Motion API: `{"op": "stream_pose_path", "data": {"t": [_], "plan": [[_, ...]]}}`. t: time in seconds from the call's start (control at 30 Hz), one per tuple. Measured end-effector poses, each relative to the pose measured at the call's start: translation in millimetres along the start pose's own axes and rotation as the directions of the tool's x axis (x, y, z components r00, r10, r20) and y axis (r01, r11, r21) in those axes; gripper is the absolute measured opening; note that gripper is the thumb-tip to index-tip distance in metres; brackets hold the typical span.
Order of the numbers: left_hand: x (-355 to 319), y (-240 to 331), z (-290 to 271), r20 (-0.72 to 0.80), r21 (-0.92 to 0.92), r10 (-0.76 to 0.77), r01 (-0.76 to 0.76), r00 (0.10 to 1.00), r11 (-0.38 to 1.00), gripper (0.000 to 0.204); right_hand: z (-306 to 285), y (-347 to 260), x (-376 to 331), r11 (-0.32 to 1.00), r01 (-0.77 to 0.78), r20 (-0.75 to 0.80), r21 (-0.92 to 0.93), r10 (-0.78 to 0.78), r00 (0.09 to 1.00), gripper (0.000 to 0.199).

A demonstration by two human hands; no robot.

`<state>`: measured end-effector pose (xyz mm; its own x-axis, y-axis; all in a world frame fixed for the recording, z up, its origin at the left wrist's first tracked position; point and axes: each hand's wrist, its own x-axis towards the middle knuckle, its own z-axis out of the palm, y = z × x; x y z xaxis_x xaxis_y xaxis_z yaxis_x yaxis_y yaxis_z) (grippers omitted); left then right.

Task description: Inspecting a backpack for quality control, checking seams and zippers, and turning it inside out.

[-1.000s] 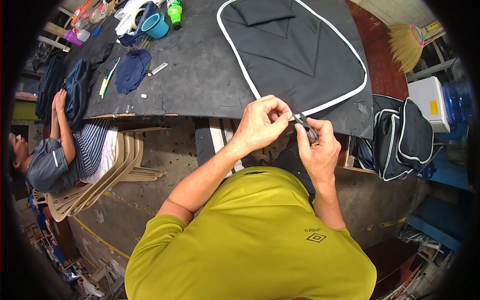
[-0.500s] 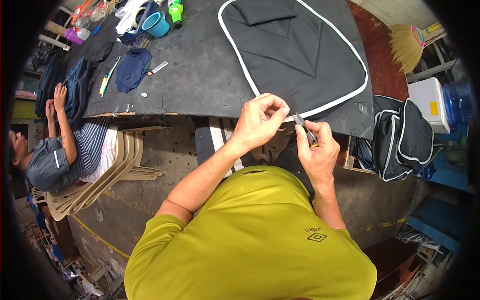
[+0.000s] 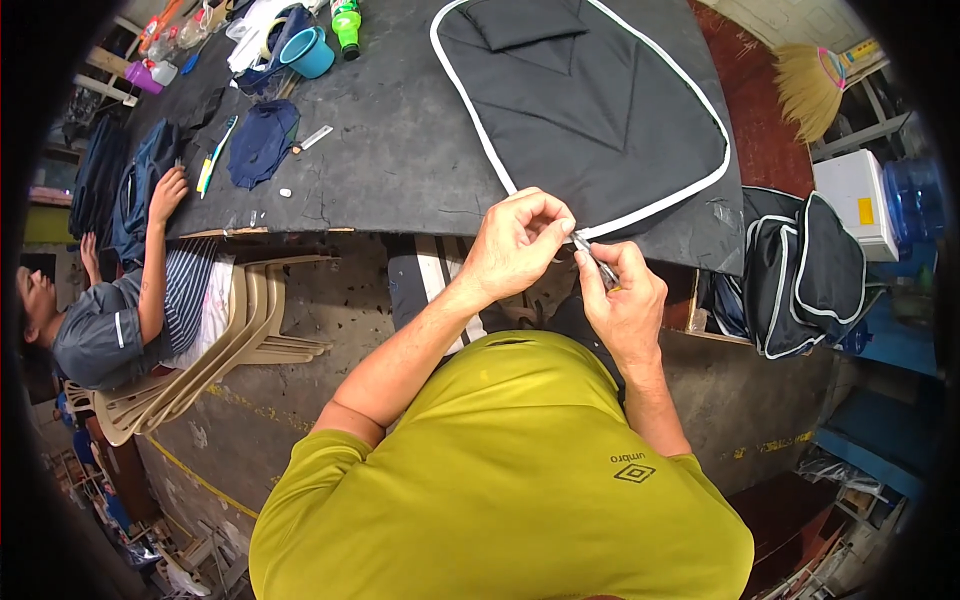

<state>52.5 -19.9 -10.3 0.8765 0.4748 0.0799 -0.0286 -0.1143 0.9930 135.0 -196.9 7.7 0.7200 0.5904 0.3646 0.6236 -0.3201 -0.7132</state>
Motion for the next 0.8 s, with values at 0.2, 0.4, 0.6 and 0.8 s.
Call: {"op": "stream_pose_path", "data": {"t": [0.2,0.4,0.6,0.8], "plan": [[0,-1,-1,0.004,0.024,-0.004,0.004,1.000,1.000,0.010,0,1,2,0.999,-0.023,0.006,0.043,0.023,1.000,0.020],[0,2,1,-0.034,0.019,0.001,0.000,0.999,1.000,0.009,-1,6,2,0.993,-0.079,0.060,0.091,0.073,0.995,0.019],[0,6,4,-0.068,0.250,0.231,-0.207,0.971,0.946,0.011,-11,13,-3,0.970,-0.121,0.030,0.209,0.117,0.993,0.020],[2,14,11,-0.004,0.520,0.384,-0.326,0.923,0.790,0.009,-23,21,-1,0.974,-0.102,-0.030,0.204,0.111,0.993,0.020]]}}
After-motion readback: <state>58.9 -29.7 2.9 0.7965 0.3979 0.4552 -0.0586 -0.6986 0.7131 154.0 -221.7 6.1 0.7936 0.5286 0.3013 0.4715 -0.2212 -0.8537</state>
